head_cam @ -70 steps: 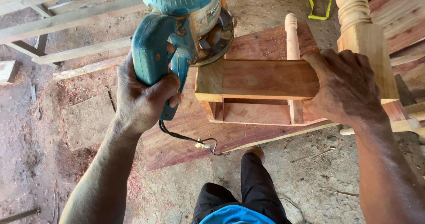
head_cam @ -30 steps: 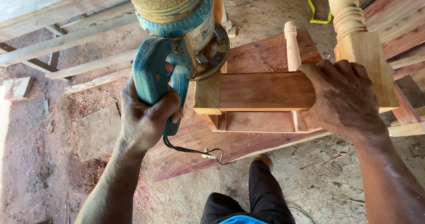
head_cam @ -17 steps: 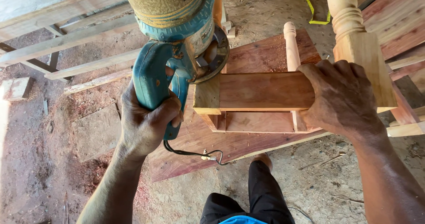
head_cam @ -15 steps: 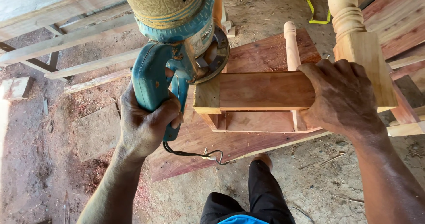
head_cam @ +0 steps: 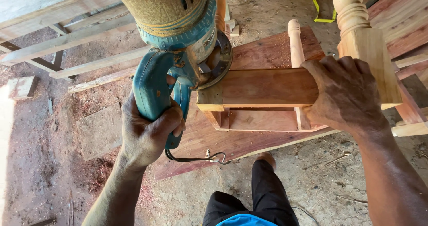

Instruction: Using a handheld wood router to shape the edges of a wooden furniture component.

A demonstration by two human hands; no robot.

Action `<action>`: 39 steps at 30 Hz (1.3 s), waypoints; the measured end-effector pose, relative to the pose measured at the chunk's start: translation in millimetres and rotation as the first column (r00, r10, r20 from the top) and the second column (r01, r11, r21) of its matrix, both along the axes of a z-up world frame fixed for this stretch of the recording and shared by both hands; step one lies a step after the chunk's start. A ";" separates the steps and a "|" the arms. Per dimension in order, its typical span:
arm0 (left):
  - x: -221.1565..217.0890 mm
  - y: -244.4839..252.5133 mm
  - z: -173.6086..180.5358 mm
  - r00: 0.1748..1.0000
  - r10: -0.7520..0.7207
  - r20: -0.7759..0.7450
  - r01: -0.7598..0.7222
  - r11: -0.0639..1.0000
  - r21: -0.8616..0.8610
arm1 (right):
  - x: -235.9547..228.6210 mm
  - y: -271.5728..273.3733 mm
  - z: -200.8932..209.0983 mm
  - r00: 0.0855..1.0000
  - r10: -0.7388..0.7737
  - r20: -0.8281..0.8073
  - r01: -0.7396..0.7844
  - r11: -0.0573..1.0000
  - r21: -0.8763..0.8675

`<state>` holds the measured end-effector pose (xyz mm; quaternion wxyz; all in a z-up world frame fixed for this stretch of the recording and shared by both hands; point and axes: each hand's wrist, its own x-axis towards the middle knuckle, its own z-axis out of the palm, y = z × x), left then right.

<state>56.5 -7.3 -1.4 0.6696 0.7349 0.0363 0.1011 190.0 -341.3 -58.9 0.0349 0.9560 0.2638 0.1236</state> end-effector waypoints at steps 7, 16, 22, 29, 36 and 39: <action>-8.9 2.2 -8.3 1.000 0.004 -0.008 -0.005 0.998 -0.064 | -3.0 2.4 4.4 0.999 0.001 0.032 0.000 1.000 -0.024; -13.0 3.7 -5.1 0.999 -0.055 0.003 0.055 0.998 -0.037 | -2.3 2.4 3.1 0.999 -0.037 -0.032 0.037 0.999 -0.013; -13.7 3.1 -3.6 0.999 -0.039 -0.012 0.039 0.998 -0.041 | -3.5 1.8 1.9 0.998 0.022 0.055 -0.023 0.999 0.027; -17.0 3.3 -5.3 0.999 -0.041 -0.004 0.041 0.998 -0.056 | -3.4 0.6 1.5 1.000 -0.028 0.002 0.028 0.998 -0.053; -20.7 3.5 -3.4 0.999 -0.033 -0.008 0.033 0.999 -0.021 | -7.3 5.4 10.5 0.998 0.009 0.069 -0.007 1.000 -0.023; -22.7 3.3 -1.7 0.999 -0.028 -0.015 0.028 0.999 -0.019 | -4.5 3.2 6.4 0.999 -0.005 0.045 0.007 0.999 -0.042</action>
